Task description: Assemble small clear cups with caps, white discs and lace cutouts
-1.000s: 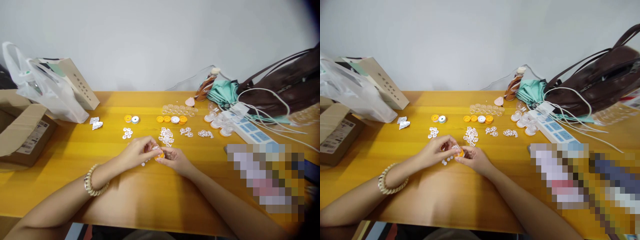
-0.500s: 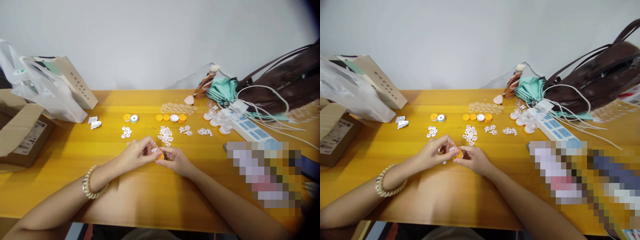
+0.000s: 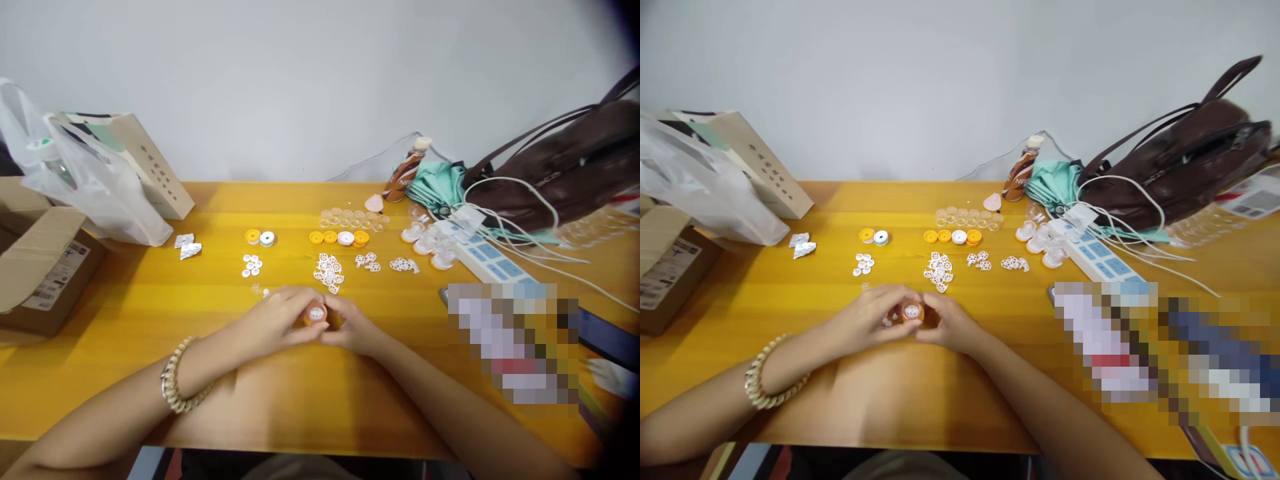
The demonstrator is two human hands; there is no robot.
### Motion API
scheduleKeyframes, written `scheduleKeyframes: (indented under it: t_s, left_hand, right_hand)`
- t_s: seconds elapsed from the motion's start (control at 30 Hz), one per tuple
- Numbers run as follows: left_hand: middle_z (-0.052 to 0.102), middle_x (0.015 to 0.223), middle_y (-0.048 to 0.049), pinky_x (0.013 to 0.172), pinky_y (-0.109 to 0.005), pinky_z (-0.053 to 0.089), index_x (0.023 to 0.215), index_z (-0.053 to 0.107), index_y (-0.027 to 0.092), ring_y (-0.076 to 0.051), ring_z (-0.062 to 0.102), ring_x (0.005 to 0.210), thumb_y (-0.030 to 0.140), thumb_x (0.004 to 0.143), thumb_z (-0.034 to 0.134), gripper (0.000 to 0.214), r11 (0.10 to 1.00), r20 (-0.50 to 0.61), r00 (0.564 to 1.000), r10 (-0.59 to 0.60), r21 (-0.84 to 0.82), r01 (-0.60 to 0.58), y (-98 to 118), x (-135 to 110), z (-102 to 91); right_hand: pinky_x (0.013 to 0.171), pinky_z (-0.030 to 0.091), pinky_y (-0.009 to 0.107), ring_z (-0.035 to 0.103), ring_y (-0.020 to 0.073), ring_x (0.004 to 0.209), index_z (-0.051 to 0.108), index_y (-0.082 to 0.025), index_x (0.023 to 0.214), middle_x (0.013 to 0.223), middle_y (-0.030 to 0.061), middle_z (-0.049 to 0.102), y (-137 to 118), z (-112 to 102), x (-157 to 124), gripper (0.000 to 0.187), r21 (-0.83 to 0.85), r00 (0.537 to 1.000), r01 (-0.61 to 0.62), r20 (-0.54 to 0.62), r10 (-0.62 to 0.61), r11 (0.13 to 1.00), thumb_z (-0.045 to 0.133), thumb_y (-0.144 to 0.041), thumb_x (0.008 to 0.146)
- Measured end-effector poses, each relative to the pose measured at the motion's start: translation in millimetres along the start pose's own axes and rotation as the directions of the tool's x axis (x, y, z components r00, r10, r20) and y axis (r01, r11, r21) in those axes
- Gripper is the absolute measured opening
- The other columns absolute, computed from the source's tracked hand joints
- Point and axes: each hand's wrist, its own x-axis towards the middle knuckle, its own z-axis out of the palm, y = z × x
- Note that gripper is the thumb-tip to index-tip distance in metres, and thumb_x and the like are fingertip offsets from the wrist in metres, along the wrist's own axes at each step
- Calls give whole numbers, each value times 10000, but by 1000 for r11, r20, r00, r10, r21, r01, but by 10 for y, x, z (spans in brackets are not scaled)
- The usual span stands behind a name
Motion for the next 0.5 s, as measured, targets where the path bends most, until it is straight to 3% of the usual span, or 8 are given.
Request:
scheduleKeyframes:
  t_s: [0.1, 0.17, 0.23, 0.27, 0.33, 0.4, 0.5]
  left_hand:
    - [591, 953, -59, 749, -301, 457, 1109, 468, 183, -163, 556, 844, 357, 823, 546, 344, 998, -108, 993, 45, 48, -40, 17, -24, 37]
    - [572, 993, -78, 762, -314, 463, 1180, 425, 185, -177, 546, 887, 346, 813, 566, 424, 992, -264, 959, 107, 100, -83, 54, -59, 50]
    - [566, 1019, -93, 793, -319, 464, 1205, 406, 175, -185, 536, 936, 285, 820, 560, 430, 969, -336, 913, 231, 162, -185, 130, -112, 78]
    - [567, 1042, -103, 821, -320, 460, 1210, 404, 163, -188, 531, 967, 261, 828, 544, 419, 950, -314, 902, 298, 186, -249, 182, -145, 108]
    - [549, 1137, -139, 904, -326, 434, 1236, 390, 119, -202, 508, 1059, 284, 850, 506, 436, 912, -156, 905, 395, 187, -365, 298, -217, 208]
    - [444, 1295, -179, 994, -338, 376, 1271, 369, 70, -239, 417, 1198, 401, 867, 447, 529, 886, 30, 901, 434, 165, -433, 396, -290, 353]
    - [265, 1432, -152, 1062, -417, 280, 1339, 300, 79, -293, 229, 1324, 474, 867, 396, 623, 861, 279, 857, 433, 155, -485, 459, -380, 571]
  right_hand:
    - [714, 444, 296, 546, 174, 780, 563, -182, 918, 844, 34, 578, -47, -2, 6, 238, -124, 990, 79, -103, -92, 989, 654, -252, 710]
    - [791, 439, 332, 543, 194, 870, 570, -208, 1001, 925, 54, 565, -93, -13, 10, 267, -201, 959, 102, -241, -150, 974, 628, -273, 749]
    - [865, 415, 361, 521, 208, 960, 544, -242, 1102, 1002, 68, 540, -128, -39, 15, 333, -276, 910, 62, -380, -168, 959, 601, -272, 776]
    - [894, 401, 370, 512, 211, 993, 521, -254, 1142, 1037, 74, 532, -134, -58, 19, 365, -291, 882, 29, -442, -162, 956, 592, -272, 784]
    - [920, 388, 372, 510, 208, 1023, 473, -260, 1179, 1088, 80, 530, -118, -114, 38, 404, -260, 824, -18, -550, -133, 965, 586, -274, 792]
    - [891, 413, 362, 539, 195, 990, 432, -248, 1155, 1077, 78, 550, -66, -203, 69, 410, -170, 748, -13, -656, -103, 985, 599, -286, 783]
    - [810, 448, 339, 583, 171, 888, 418, -230, 1042, 973, 53, 597, 45, -434, 115, 347, -96, 646, -33, -761, -52, 995, 612, -309, 766]
